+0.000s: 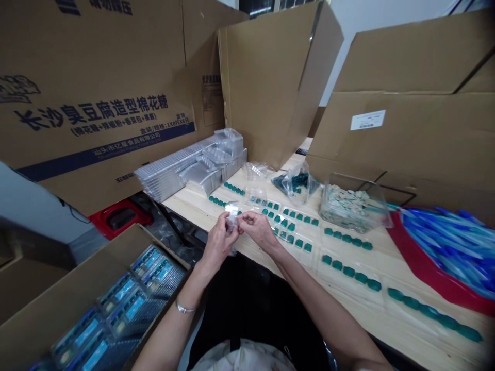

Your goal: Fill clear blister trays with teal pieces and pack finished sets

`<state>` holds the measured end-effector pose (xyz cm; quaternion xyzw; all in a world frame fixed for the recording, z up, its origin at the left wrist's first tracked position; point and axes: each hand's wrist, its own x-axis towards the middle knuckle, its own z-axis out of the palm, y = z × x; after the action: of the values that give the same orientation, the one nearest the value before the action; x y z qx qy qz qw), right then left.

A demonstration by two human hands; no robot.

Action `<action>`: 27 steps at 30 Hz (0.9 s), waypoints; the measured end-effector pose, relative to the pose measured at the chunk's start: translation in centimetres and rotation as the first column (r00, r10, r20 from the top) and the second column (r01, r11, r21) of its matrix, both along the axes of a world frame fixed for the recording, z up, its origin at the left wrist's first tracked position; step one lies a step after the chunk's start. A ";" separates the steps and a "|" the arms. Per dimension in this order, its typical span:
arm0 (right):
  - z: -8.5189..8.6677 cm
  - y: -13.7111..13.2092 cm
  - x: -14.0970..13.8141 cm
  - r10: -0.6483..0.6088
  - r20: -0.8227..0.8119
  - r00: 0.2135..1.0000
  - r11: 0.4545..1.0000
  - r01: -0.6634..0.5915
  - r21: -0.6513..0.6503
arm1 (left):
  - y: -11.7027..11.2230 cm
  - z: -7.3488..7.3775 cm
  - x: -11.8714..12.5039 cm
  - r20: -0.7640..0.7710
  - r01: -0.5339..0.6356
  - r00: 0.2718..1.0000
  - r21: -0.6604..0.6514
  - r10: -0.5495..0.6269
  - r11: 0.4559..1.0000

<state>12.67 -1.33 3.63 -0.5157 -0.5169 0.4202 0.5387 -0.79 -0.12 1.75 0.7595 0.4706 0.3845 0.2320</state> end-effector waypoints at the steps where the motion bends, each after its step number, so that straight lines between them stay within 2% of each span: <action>1: -0.1 0.0 0.0 0.000 0.000 1.000 1.000 0.000 0.002 | 0.0 -0.1 0.0 -0.023 -0.011 1.000 0.020 0.012 1.000; 7: -0.8 0.3 -0.3 -0.018 0.050 0.999 1.000 0.016 0.025 | -0.1 -0.4 -0.2 -0.161 -0.040 0.985 0.102 0.056 0.994; 11: -1.1 0.4 -0.8 -0.014 0.009 1.000 1.000 0.014 0.001 | -0.4 0.0 -0.4 -0.245 -0.061 0.965 0.120 0.089 0.991; 20: -2.6 0.2 -0.9 -0.022 -0.166 0.986 0.997 0.010 -0.073 | 0.4 0.3 -1.4 -0.215 -0.178 0.959 0.047 0.183 0.983; 24: -1.2 -0.3 0.8 0.013 -0.184 0.983 0.998 -0.024 -0.057 | 1.0 0.0 -2.2 -0.066 -0.118 0.991 0.005 0.119 0.993; 27: 1.0 0.2 3.8 -0.012 -0.162 0.987 1.000 0.012 0.001 | 1.6 -0.1 -3.3 -0.065 -0.177 0.982 0.024 0.178 0.984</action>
<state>16.47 -1.11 4.65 -0.4824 -0.4688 0.4570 0.5819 -4.09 1.48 1.62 0.7291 0.5405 0.3822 0.1739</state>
